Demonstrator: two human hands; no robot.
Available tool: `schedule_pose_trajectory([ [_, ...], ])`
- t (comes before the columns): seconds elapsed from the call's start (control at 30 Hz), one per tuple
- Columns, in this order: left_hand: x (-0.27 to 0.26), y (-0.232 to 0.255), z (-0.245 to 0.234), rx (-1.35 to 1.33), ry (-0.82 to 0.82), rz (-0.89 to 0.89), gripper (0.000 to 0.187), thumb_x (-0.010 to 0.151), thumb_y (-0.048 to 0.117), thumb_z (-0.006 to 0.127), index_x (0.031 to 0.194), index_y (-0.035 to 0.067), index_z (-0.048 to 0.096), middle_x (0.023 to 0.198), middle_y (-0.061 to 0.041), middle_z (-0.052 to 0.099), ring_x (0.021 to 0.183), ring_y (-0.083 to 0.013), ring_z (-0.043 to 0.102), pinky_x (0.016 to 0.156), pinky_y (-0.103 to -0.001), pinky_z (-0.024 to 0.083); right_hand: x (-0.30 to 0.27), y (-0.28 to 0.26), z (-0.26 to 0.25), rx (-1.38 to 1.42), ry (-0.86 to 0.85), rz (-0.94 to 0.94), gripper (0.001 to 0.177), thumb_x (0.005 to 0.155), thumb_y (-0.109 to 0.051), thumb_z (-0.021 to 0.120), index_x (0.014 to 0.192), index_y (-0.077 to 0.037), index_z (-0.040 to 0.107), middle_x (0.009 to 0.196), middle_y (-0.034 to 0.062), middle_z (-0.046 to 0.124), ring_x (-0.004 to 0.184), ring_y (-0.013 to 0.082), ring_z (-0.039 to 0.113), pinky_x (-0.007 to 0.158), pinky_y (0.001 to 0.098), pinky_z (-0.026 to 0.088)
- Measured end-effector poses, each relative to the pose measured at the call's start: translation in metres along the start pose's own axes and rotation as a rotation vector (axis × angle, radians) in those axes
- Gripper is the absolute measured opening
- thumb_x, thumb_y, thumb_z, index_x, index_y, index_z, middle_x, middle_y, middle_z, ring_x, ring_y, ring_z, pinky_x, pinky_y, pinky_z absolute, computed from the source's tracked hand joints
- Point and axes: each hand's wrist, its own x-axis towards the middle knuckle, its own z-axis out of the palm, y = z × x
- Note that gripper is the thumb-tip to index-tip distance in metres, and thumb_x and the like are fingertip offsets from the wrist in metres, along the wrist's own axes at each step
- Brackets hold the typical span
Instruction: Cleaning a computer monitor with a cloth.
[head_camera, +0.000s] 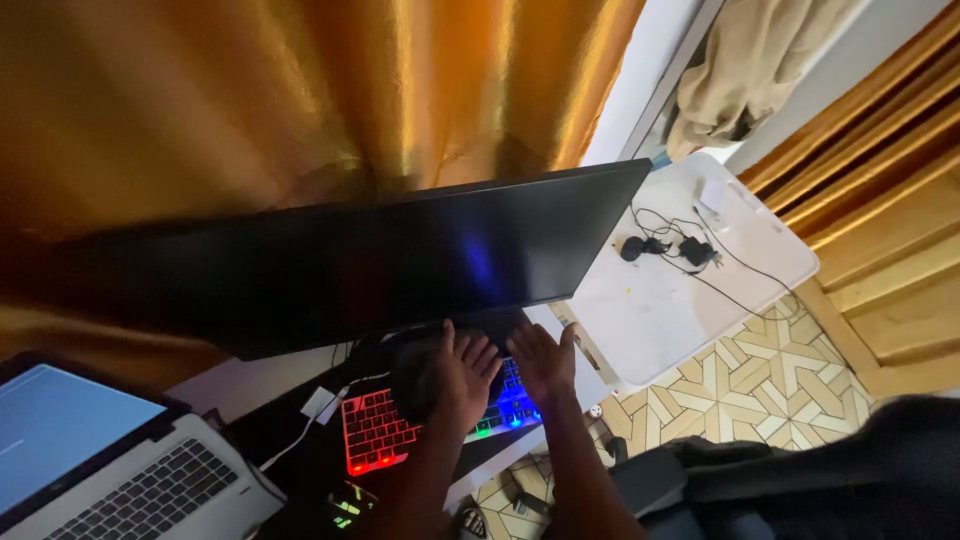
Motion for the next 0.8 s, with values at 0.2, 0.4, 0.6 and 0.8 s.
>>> schedule_pose_trajectory([
  [0.2,0.023,0.001,0.029,-0.057,0.063,0.1,0.126,0.074,0.073,0.069,0.163,0.007,0.007,0.167,-0.022,0.026,0.153,-0.037,0.032,0.124,-0.047,0.027,0.032,-0.014,0.037,0.083,0.058,0.026,0.108,0.088,-0.084,0.033,0.159,-0.004,0.021,0.162,0.0157,0.035,0.148,0.0371,0.036,0.122,0.0536,0.028],
  [0.4,0.022,0.006,0.047,-0.13,0.104,0.134,0.128,0.075,0.075,0.065,0.162,0.004,0.002,0.168,-0.024,0.021,0.155,-0.0377,0.03,0.125,-0.047,0.027,0.04,-0.018,0.045,0.161,-0.053,-0.015,0.097,0.094,-0.077,0.034,0.145,0.004,0.049,0.15,0.0183,0.054,0.138,0.0376,0.048,0.117,0.0516,0.034],
  [0.6,0.041,-0.005,0.033,-0.171,0.032,0.153,0.128,0.074,0.075,0.065,0.161,-0.001,0.008,0.167,-0.023,0.024,0.153,-0.0374,0.03,0.123,-0.049,0.027,0.086,-0.006,-0.01,0.142,-0.128,-0.017,0.058,0.11,-0.054,0.04,0.122,0.0,0.06,0.114,0.0115,0.067,0.11,0.0296,0.062,0.105,0.0445,0.049],
  [0.8,0.031,-0.005,0.046,-0.233,0.033,0.12,0.129,0.075,0.077,0.061,0.16,-0.002,0.005,0.168,-0.023,0.021,0.155,-0.0365,0.027,0.125,-0.049,0.026,0.081,-0.01,-0.002,0.112,-0.126,-0.037,0.053,0.109,-0.049,0.042,0.127,-0.002,0.059,0.119,0.011,0.067,0.111,0.0284,0.061,0.104,0.0435,0.048],
])
